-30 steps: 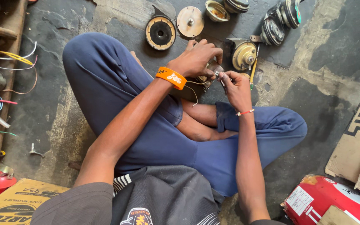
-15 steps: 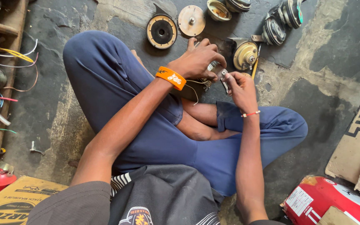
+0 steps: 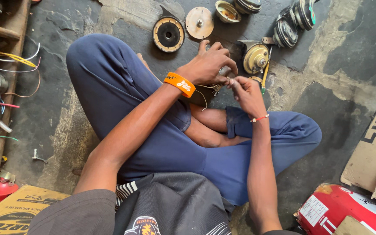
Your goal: The person sits on the floor and uses a wrench to tighten a nut on a small cylindrical electrical component. They hold the component steady with one hand while turning the wrench with the other.
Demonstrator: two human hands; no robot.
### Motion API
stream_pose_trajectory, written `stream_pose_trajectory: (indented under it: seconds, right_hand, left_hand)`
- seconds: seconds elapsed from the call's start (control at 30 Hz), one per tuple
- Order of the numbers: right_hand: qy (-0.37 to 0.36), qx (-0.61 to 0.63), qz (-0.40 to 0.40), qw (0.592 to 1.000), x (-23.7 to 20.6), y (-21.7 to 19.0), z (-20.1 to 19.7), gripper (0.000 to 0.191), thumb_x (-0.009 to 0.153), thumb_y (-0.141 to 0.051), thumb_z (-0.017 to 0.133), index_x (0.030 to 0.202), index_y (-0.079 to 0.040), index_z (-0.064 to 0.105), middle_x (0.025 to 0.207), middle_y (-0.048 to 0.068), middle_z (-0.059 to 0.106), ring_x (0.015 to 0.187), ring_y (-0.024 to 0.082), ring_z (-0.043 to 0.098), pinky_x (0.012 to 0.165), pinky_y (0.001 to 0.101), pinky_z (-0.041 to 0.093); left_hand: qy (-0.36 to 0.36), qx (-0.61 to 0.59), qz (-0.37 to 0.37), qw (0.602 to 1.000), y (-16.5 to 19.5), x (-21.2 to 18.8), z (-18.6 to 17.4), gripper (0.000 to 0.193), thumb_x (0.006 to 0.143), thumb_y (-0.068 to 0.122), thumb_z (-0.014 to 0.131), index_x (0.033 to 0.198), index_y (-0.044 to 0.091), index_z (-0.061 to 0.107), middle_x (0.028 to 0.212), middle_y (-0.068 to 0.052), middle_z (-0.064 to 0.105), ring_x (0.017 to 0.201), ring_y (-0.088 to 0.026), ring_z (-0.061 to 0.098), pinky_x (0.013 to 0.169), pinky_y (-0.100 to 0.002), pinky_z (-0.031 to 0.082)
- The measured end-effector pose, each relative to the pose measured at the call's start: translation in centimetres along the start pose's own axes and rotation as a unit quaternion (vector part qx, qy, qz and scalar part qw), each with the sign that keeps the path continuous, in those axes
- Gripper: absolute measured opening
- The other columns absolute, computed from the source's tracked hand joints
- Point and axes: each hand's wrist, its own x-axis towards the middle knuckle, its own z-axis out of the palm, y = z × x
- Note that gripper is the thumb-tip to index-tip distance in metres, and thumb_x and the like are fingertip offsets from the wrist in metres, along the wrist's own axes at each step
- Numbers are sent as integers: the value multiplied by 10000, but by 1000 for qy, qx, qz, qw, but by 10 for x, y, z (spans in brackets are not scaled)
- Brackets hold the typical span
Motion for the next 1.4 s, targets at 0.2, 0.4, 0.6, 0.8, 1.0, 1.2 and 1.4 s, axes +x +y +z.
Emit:
stream_pose_trajectory:
  seconds: [0.2,0.4,0.6,0.8,1.0,1.2,1.4]
  right_hand:
    - [-20,-53,-20,998,-1,-2,-3,252,1073,-219,592,919,-52,701,664,-79,534,574,4,434,508,196,323]
    - [-25,-47,-7,999,-2,-4,-4,244,1067,-217,597,922,-51,703,653,-76,507,563,8,412,499,204,305]
    - [-12,-24,-4,1000,-3,-5,-6,226,1065,-205,582,921,-56,672,677,-94,480,566,4,383,495,204,286]
    - [-19,-42,-27,999,-2,-5,-8,246,1080,-206,582,910,-54,673,656,-92,461,563,0,374,494,208,282]
    - [-37,-3,16,999,-2,-4,-6,261,1080,-221,575,894,-54,650,622,-91,428,524,12,329,468,215,250]
    - [-49,-48,-3,998,-2,-5,-7,265,1070,-231,587,887,-54,660,605,-89,438,524,3,367,469,207,273]
    - [-63,17,34,997,1,-7,-9,262,1071,-245,578,885,-72,644,600,-97,430,505,5,343,459,206,245]
  left_hand:
    - [-10,9,2,1000,-4,3,2,399,715,436,883,1077,310,773,1036,-34,626,1150,-306,520,998,-639,277]
    - [-37,-2,-4,999,-6,5,2,428,695,415,890,1093,314,769,1035,-18,643,1158,-291,526,986,-629,282]
    - [-43,-7,-8,999,-6,5,2,450,683,416,897,1101,307,769,1047,-17,651,1164,-287,526,994,-629,278]
    - [-45,-7,-6,999,-6,7,2,461,676,402,899,1108,304,771,1048,-16,657,1170,-287,526,993,-620,278]
    - [-45,-8,-6,999,-6,6,1,452,676,407,897,1100,306,775,1050,-27,659,1158,-289,531,1006,-589,290]
    - [-60,-11,-13,998,-5,8,-1,453,665,414,903,1089,310,778,1055,-19,662,1167,-287,527,991,-586,288]
    - [-52,-8,-13,999,-4,6,-1,472,653,408,909,1096,305,783,1050,-24,669,1160,-286,534,997,-583,286]
